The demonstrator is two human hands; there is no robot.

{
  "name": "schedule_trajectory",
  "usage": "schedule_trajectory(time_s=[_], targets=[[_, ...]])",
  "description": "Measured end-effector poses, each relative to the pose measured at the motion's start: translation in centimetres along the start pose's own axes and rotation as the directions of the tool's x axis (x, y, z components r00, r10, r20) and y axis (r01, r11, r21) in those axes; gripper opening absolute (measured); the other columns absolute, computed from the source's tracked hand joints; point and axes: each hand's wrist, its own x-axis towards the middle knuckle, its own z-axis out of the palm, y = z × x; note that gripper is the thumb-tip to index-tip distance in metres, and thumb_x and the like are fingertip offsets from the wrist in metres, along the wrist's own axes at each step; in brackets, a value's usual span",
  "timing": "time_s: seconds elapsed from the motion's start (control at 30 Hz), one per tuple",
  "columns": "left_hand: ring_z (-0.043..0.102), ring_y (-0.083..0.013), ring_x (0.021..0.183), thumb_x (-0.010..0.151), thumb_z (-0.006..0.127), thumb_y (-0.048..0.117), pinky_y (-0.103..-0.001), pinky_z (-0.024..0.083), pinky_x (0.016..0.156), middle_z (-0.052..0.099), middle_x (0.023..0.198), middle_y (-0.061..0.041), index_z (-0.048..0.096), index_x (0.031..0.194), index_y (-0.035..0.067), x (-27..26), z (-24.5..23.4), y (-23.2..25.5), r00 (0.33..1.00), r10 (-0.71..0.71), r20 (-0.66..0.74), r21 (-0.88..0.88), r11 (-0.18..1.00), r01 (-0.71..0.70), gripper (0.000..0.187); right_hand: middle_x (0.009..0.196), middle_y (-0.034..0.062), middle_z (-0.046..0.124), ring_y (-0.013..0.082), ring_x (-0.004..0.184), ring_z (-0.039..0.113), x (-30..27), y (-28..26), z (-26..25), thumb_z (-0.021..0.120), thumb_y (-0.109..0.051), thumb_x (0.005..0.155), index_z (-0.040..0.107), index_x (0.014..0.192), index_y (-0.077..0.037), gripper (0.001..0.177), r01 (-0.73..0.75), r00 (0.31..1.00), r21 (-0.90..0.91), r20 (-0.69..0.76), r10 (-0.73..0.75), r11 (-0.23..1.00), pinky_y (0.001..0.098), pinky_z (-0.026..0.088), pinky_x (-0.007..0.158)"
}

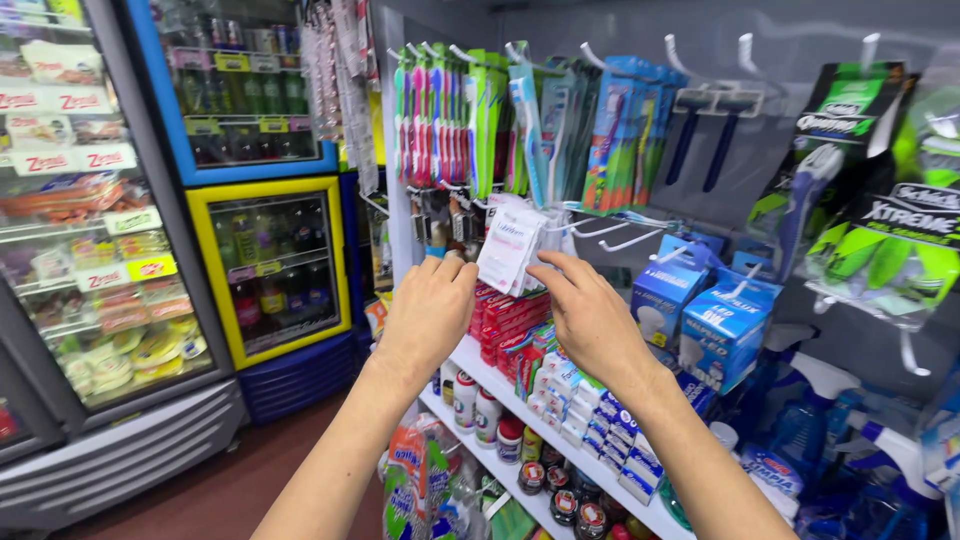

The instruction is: The person repeatedly takes small packaged items from a red shopping basket and hangs them on hooks on a store shelf. The person handles multiple items one at a time, placing them on the display rack in the personal care aisle.

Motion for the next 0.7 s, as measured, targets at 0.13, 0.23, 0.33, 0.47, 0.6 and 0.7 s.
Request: schedule_trajectory(time_s=[0.13, 0.23, 0.33, 0.47, 0.6, 0.7], targets=[[0.067, -0.0236, 0.084, 0.084, 0.071, 0.017, -0.034, 0.052, 0.070, 0.067, 0.090, -0.004, 0.066, 0.093, 0.016, -3.1, 0.6, -1.2, 0.999, -0.017, 0.036, 0.037, 0.999, 0.016, 0.010, 0.136, 0.0077, 0.061, 0.0280, 0.130, 0.059, -0.4, -1.0, 1.9, 0.051, 0.000, 0.096, 0.066, 0.128, -0.013, 0.038, 0.023, 0.999, 0.062, 0.023, -0.024, 0.998, 0.0402, 0.051, 0.099], [0.067, -0.0220, 0.087, 0.086, 0.072, 0.018, -0.032, 0.051, 0.073, 0.068, 0.095, -0.003, 0.069, 0.099, 0.016, -5.2, -0.4, -1.5, 0.992, -0.043, 0.119, 0.052, 0.998, 0.037, 0.014, 0.135, 0.0089, 0.061, 0.0300, 0.129, 0.059, -1.0, -2.2, 3.2, 0.051, 0.001, 0.094, 0.067, 0.126, -0.011, 0.037, 0.052, 0.998, 0.100, 0.023, -0.054, 0.994, 0.0407, 0.051, 0.094], [0.067, -0.0233, 0.089, 0.086, 0.070, 0.017, -0.033, 0.053, 0.073, 0.067, 0.094, -0.004, 0.067, 0.099, 0.015, -7.0, -0.3, -2.0, 0.993, -0.049, 0.110, 0.084, 0.996, 0.040, 0.013, 0.137, 0.0070, 0.062, 0.0279, 0.130, 0.058, -1.2, -2.7, 4.7, 0.051, -0.001, 0.095, 0.067, 0.126, -0.012, 0.036, 0.087, 0.996, 0.107, 0.014, -0.089, 0.990, 0.0397, 0.051, 0.093], [0.065, -0.0240, 0.094, 0.083, 0.072, 0.017, -0.034, 0.052, 0.074, 0.067, 0.097, -0.004, 0.066, 0.103, 0.015, -9.7, 1.1, -2.4, 0.991, -0.058, 0.119, 0.098, 0.994, 0.047, 0.020, 0.136, 0.0073, 0.063, 0.0282, 0.130, 0.059, -2.0, -4.1, 6.6, 0.052, -0.002, 0.095, 0.067, 0.126, -0.012, 0.036, 0.093, 0.995, 0.180, 0.012, -0.097, 0.979, 0.0396, 0.052, 0.092], [0.066, -0.0248, 0.096, 0.083, 0.072, 0.016, -0.033, 0.051, 0.072, 0.067, 0.100, -0.005, 0.067, 0.104, 0.015, -11.5, 1.5, -2.3, 0.986, -0.075, 0.151, 0.098, 0.993, 0.060, 0.021, 0.135, 0.0053, 0.064, 0.0264, 0.129, 0.059, -2.8, -4.9, 8.5, 0.051, -0.003, 0.096, 0.068, 0.127, -0.014, 0.037, 0.082, 0.995, 0.244, 0.034, -0.093, 0.966, 0.0376, 0.051, 0.094], [0.065, -0.0242, 0.098, 0.085, 0.071, 0.016, -0.032, 0.051, 0.073, 0.067, 0.101, -0.005, 0.067, 0.105, 0.015, -12.7, 1.4, -2.2, 0.981, -0.094, 0.172, 0.102, 0.992, 0.078, 0.020, 0.134, 0.0051, 0.065, 0.0264, 0.128, 0.060, -3.5, -5.5, 10.4, 0.053, -0.003, 0.096, 0.068, 0.128, -0.015, 0.037, 0.077, 0.995, 0.261, 0.045, -0.091, 0.962, 0.0377, 0.051, 0.093]])
